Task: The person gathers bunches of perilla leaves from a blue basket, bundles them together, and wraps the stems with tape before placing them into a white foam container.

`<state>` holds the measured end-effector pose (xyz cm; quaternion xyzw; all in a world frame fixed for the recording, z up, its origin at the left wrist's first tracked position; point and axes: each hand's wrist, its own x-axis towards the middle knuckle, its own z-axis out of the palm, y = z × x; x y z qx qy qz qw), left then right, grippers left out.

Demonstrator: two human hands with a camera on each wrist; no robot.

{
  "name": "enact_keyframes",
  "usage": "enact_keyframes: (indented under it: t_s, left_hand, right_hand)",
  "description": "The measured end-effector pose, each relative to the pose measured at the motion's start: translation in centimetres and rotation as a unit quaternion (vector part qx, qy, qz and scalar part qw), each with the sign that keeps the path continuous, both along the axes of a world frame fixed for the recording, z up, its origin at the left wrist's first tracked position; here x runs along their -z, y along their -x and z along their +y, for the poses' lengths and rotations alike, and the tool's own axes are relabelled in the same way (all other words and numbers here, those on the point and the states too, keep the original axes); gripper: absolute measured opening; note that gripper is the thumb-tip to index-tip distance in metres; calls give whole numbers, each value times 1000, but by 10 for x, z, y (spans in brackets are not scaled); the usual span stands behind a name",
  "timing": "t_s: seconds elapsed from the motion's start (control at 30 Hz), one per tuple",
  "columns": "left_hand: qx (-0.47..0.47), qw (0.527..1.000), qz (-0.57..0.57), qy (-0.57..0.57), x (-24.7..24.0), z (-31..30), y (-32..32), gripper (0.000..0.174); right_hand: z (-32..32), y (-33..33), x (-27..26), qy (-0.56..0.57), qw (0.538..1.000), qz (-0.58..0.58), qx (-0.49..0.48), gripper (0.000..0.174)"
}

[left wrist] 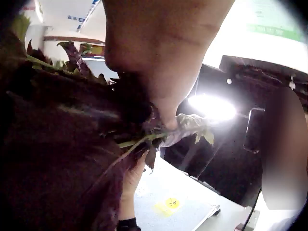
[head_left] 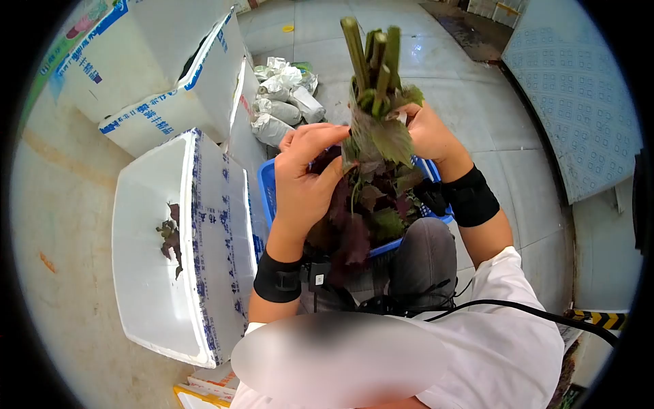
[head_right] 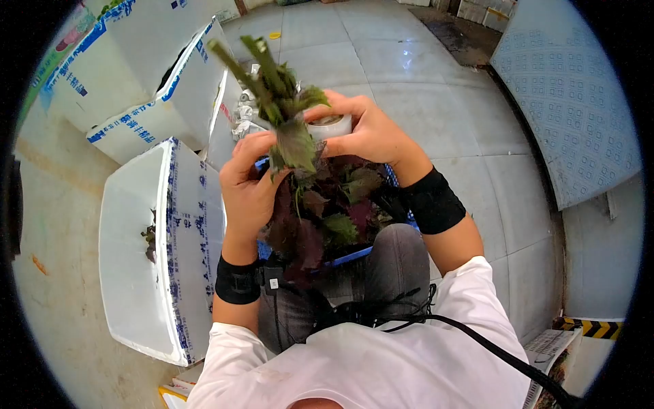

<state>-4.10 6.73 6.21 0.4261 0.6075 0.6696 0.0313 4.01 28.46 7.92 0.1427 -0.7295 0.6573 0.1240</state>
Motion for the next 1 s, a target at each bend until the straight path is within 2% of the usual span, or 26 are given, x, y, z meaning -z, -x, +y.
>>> enact_keyframes:
  t_s: [0.03,0.1,0.17,0.23,0.27,0.3,0.33,0.37,0.4,0.43,0.47,0.53,0.57,0.63,0.77,0.87,0.93,0.97,1.0]
  left_hand:
    - [0,1000,2,-1,2,-1,4,31]
    - [-85,962,259,34,1,-3,6,28]
    - [-78,971,224,27,-5,-6,-2,27]
    - [-25,977,202,65,-6,-12,-7,26]
    - [-57,959,260,100,-7,-13,-8,30]
    - [-65,962,245,105,-2,-10,-6,30]
    - [-50,981,170,80,3,-6,-3,33]
    - [-34,993,98,53,8,-5,-1,35]
    - [16,995,37,94,3,-13,1,30]
    - [13,995,34,95,5,-15,4,30]
    - [51,996,-13,72,7,-16,8,38]
    - [149,980,-127,23,14,-19,14,48]
    - [150,980,-125,24,15,-21,15,48]
    - [194,958,-213,10,11,-24,13,48]
    - [211,962,-172,-30,18,-15,18,49]
    - [203,967,-148,35,18,-15,26,48]
    - [75,994,29,76,19,-13,32,43]
    - [75,994,28,77,19,-13,32,43]
    - [32,994,53,90,20,-14,33,41]
  right_hand:
    - [-2,-2,-1,-11,999,-21,38,45]
    - [-5,-3,-3,-34,991,-65,110,44]
    - [-1,0,7,-62,991,-56,106,46]
    - [-8,-1,10,-116,980,17,161,47]
    - [-13,-2,11,-117,982,5,150,47]
    - [-19,-5,10,-121,976,12,180,49]
    - [-24,-7,11,-125,970,20,210,50]
    - [-27,-8,12,-126,972,11,201,50]
    - [-30,-8,13,-125,970,33,208,51]
    - [-30,-7,12,-124,966,56,218,52]
    - [-29,-7,9,-124,967,55,216,52]
    - [-23,-8,2,-157,974,79,146,54]
    - [-20,-7,2,-156,973,80,147,54]
    - [-13,-2,3,-110,988,37,104,57]
    - [-14,1,6,-143,984,41,102,58]
    - [-14,1,9,-162,980,40,107,57]
    - [-12,6,17,-116,986,59,104,55]
    - [-11,10,17,-116,986,58,104,55]
    - [-11,14,18,-121,984,70,112,54]
